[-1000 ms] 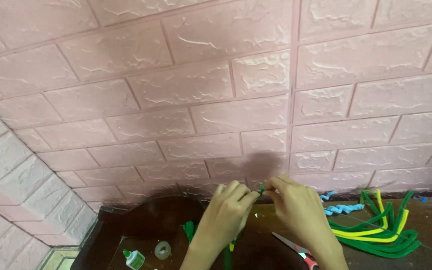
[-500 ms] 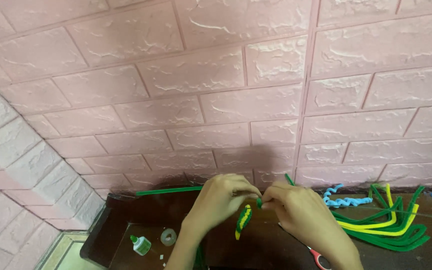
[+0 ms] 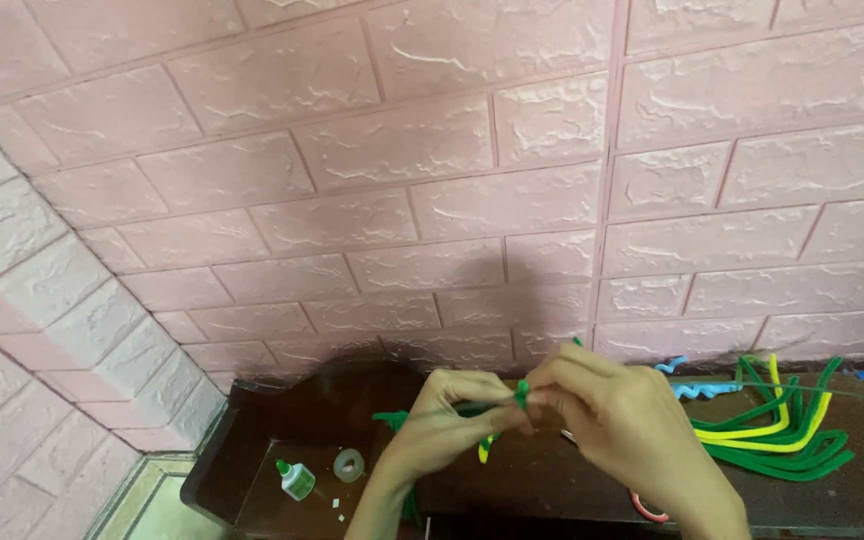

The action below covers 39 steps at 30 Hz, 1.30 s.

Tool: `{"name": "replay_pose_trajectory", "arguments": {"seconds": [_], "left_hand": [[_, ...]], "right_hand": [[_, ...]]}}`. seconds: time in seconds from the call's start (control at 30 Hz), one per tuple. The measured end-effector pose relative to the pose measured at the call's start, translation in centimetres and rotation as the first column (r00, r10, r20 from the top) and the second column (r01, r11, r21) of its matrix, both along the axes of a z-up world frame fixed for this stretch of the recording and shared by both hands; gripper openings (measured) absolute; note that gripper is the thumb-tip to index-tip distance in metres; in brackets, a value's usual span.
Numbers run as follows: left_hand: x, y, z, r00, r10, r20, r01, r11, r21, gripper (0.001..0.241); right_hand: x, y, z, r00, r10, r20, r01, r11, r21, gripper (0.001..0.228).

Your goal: The person wraps a green pipe cleaner around a thin wire to create a spiral shape. They then remove the wire and adjust the spiral. The workspace contains scissors, glue, and other pipe cleaners.

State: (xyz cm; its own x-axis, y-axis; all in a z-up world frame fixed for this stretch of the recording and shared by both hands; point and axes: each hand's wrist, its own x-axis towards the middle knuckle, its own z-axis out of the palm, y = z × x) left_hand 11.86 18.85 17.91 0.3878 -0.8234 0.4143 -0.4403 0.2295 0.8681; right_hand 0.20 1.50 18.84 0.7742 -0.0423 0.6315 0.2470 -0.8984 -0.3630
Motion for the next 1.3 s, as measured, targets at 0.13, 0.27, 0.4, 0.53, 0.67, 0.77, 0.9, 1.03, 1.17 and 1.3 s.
{"name": "replay_pose_trajectory", "arguments": {"seconds": [0.13,0.27,0.4,0.53,0.67,0.77,0.9,1.03,1.17,1.3], "left_hand": [[-0.3,-1.1,-1.1,0.964,0.232,0.131,-0.206,0.960,-0.190,0.006],[-1.4,-1.7,-1.4,0.835,0.456,0.308,-0.395,0.887,-0.240,0.007],[-1.9,-2.0,-1.8,0.493,0.552,0.672,-0.429,0.827,-0.364,0.011],[-1.5,-2.5,-2.1,0.396,0.568,0.721,-0.389,0.815,-0.429,0.008],[-1.9,-2.7,-1.6,0.369,0.586,0.722,-0.409,0.800,-0.440,0.005],[-2.1,-3.0,-1.6,0.381,0.609,0.695,-0.432,0.782,-0.449,0.005],[-2.1,-3.2,-2.3,0.441,0.610,0.658,-0.476,0.781,-0.405,0.011],[-2.2,-3.9,-3.5,0.421,0.650,0.632,-0.506,0.747,-0.431,0.011],[-1.5,-4.3,-4.5,0.375,0.684,0.625,-0.521,0.713,-0.468,0.015],[-1.4,-4.6,-3.8,0.412,0.714,0.566,-0.474,0.699,-0.536,0.007]], "right_hand": [[1.2,0.2,0.4,0.996,-0.059,0.066,0.059,0.998,0.005,0.007],[2.9,-1.3,-1.3,0.980,-0.197,-0.011,0.197,0.979,0.051,0.013],[3.8,-2.9,-2.6,0.972,-0.234,-0.021,0.234,0.972,-0.023,0.013],[3.7,-3.4,-2.5,0.970,-0.234,-0.063,0.235,0.972,0.006,0.009],[3.8,-3.7,-2.6,0.984,-0.169,-0.059,0.172,0.983,0.060,0.012],[3.7,-3.9,-2.5,0.987,-0.148,-0.067,0.152,0.986,0.067,0.013],[3.7,-4.2,-2.4,0.992,-0.102,-0.071,0.106,0.993,0.058,0.016],[3.5,-4.1,-2.0,0.987,-0.113,-0.111,0.122,0.990,0.077,0.014],[3.8,-4.4,-2.5,0.970,-0.173,-0.171,0.182,0.983,0.036,0.011],[4.2,-4.6,-3.5,0.988,-0.149,-0.033,0.146,0.986,-0.080,0.006]]}}
